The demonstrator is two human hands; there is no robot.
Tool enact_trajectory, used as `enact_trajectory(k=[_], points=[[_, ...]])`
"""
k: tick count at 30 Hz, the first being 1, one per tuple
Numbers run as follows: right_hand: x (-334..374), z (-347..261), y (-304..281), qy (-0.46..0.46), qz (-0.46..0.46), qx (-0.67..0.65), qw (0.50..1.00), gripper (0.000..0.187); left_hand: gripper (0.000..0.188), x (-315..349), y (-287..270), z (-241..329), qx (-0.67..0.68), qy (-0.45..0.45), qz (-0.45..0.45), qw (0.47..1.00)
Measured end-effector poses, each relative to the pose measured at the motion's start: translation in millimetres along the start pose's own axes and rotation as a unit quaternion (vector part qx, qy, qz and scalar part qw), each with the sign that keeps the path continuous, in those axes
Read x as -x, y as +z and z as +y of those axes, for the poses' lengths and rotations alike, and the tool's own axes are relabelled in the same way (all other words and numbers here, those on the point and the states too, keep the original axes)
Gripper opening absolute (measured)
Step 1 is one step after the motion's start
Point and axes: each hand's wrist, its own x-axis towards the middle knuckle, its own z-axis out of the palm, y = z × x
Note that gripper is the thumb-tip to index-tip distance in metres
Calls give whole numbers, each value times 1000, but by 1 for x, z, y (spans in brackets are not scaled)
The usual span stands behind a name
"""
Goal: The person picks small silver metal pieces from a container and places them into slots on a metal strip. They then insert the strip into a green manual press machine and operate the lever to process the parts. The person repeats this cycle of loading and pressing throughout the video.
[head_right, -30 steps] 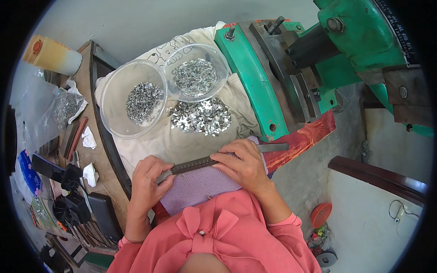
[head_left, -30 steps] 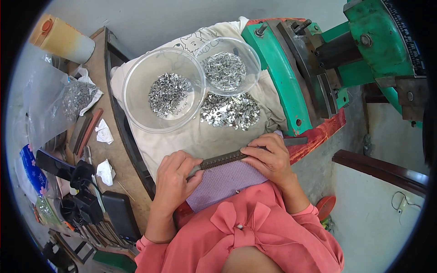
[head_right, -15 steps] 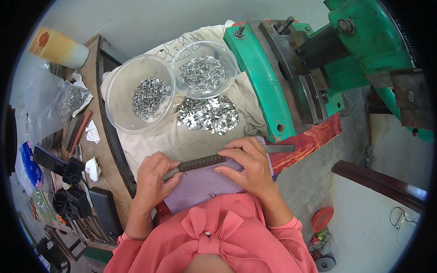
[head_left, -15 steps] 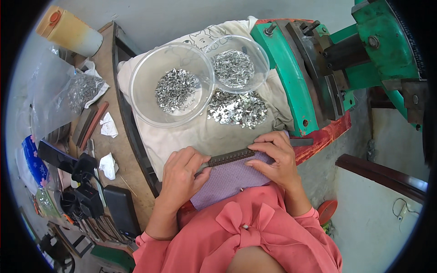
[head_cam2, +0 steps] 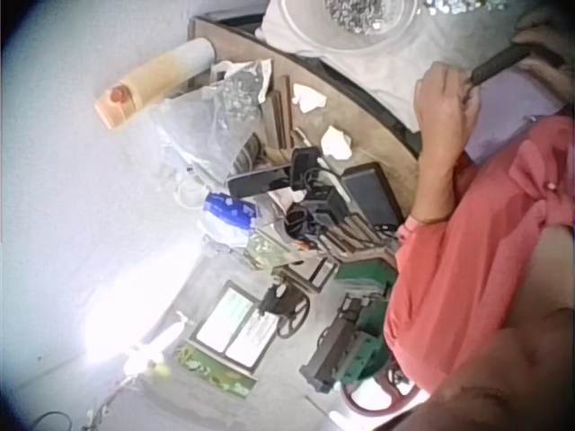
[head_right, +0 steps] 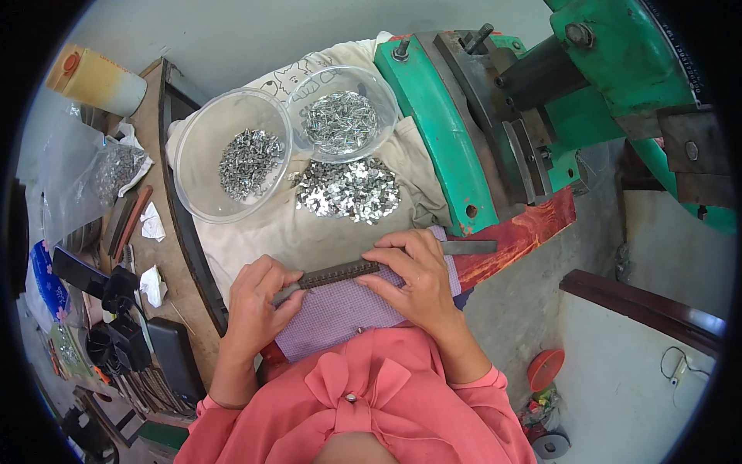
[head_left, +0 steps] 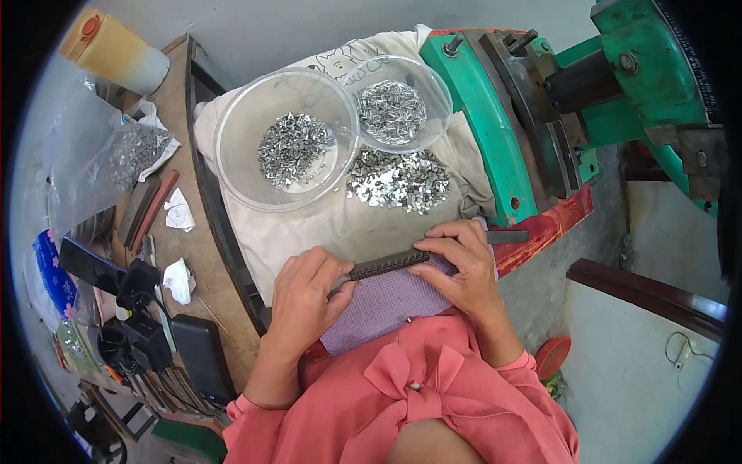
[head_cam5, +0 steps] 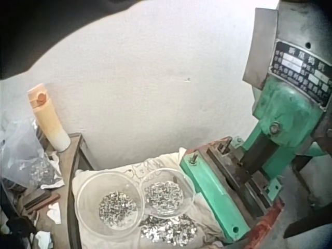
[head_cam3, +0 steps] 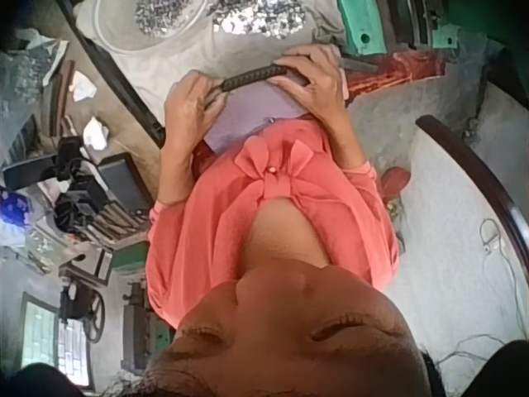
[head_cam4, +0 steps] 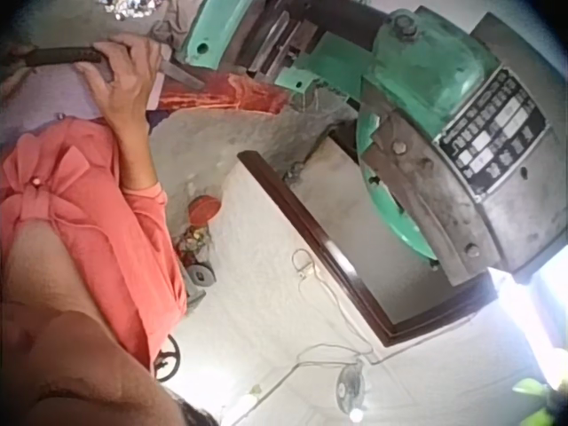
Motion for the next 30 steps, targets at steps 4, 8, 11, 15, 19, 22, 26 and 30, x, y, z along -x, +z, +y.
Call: enact_trajectory(k=[4, 8, 11, 15, 19, 22, 26, 30], points=[[-1, 2, 0, -10, -3, 0, 1000, 37, 32, 0, 0, 0, 2, 0, 3, 1000], [0, 3, 0, -13, -4, 0, 1000, 36, 32, 0, 0, -2, 2, 1, 4, 1000], [0, 4, 1, -10, -5, -1, 1000, 35, 31, 1, 1, -1, 3, -7, 0, 1000], [0, 6, 1, -11, -4, -6, 1000, 33, 31, 0, 0, -1, 5, -8, 2, 1000], [1, 7, 3, -5, -3, -2, 1000, 33, 31, 1, -1, 3, 12, -7, 26, 1000], [0, 5, 2, 2, -4, 3, 1000, 34, 30, 7, -2, 3, -9, 24, 37, 999], [0, 7, 3, -1, -7, 4, 1000, 34, 26, 15, 1, 2, -44, 46, 35, 997], [1, 8, 3, -3, -5, 3, 1000, 34, 22, 11, 2, 8, -51, 61, 19, 997]])
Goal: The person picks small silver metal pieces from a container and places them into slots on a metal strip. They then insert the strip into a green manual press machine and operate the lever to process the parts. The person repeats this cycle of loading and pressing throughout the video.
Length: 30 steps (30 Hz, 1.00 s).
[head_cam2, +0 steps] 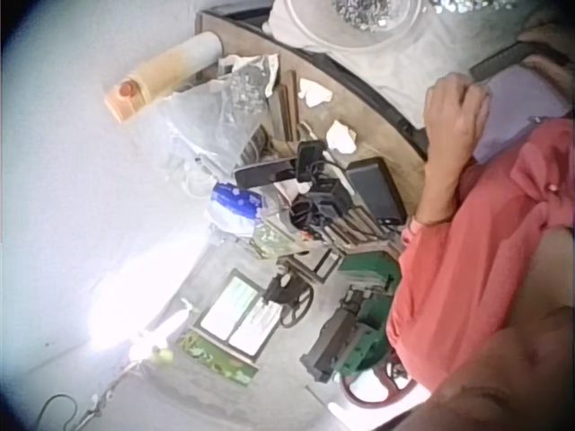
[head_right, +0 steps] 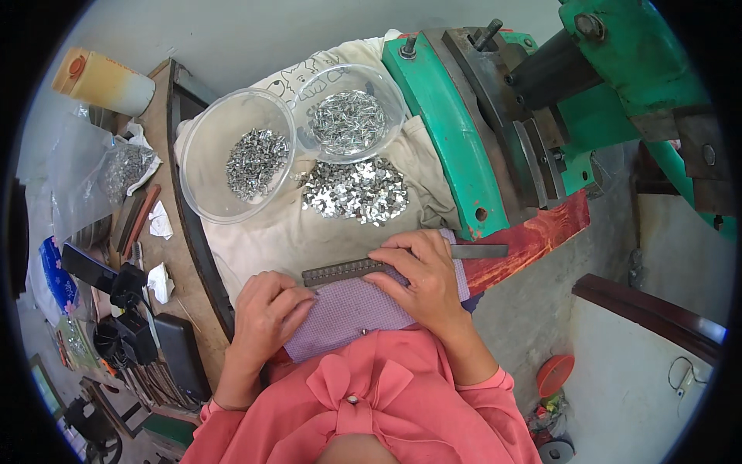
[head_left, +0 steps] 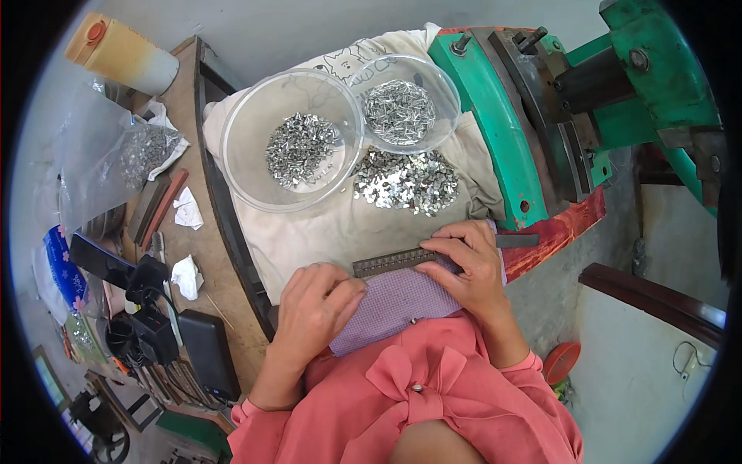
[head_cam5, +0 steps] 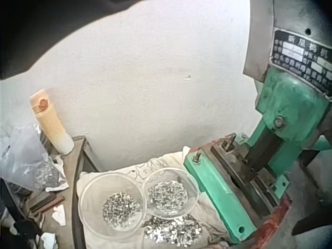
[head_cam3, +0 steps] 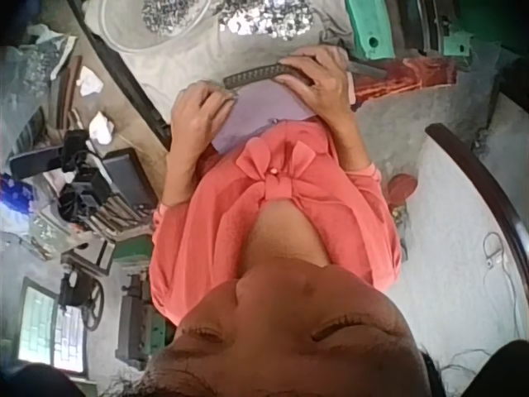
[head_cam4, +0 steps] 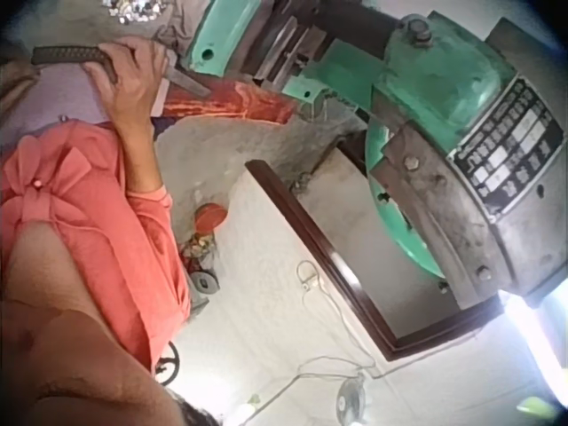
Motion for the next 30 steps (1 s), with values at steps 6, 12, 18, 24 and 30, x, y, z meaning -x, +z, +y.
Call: enact_trajectory(k=[6, 12, 18, 24, 30], points=[[0, 0, 0, -9, 6, -6, 1000, 34, 14, -3, 5, -1, -43, 33, -29, 998], [2, 2, 1, -10, 7, -11, 1000, 33, 18, -2, 5, 2, -33, 14, 21, 999], [3, 3, -1, -18, 11, -16, 1000, 33, 17, -10, 9, -1, -33, -25, 47, 998], [2, 3, 0, -22, 15, -18, 999, 33, 17, -12, 11, 1, -11, -40, 55, 998], [-1, -1, -5, -15, 0, -26, 1000, 32, 19, -11, 12, -2, -2, -34, 57, 998]])
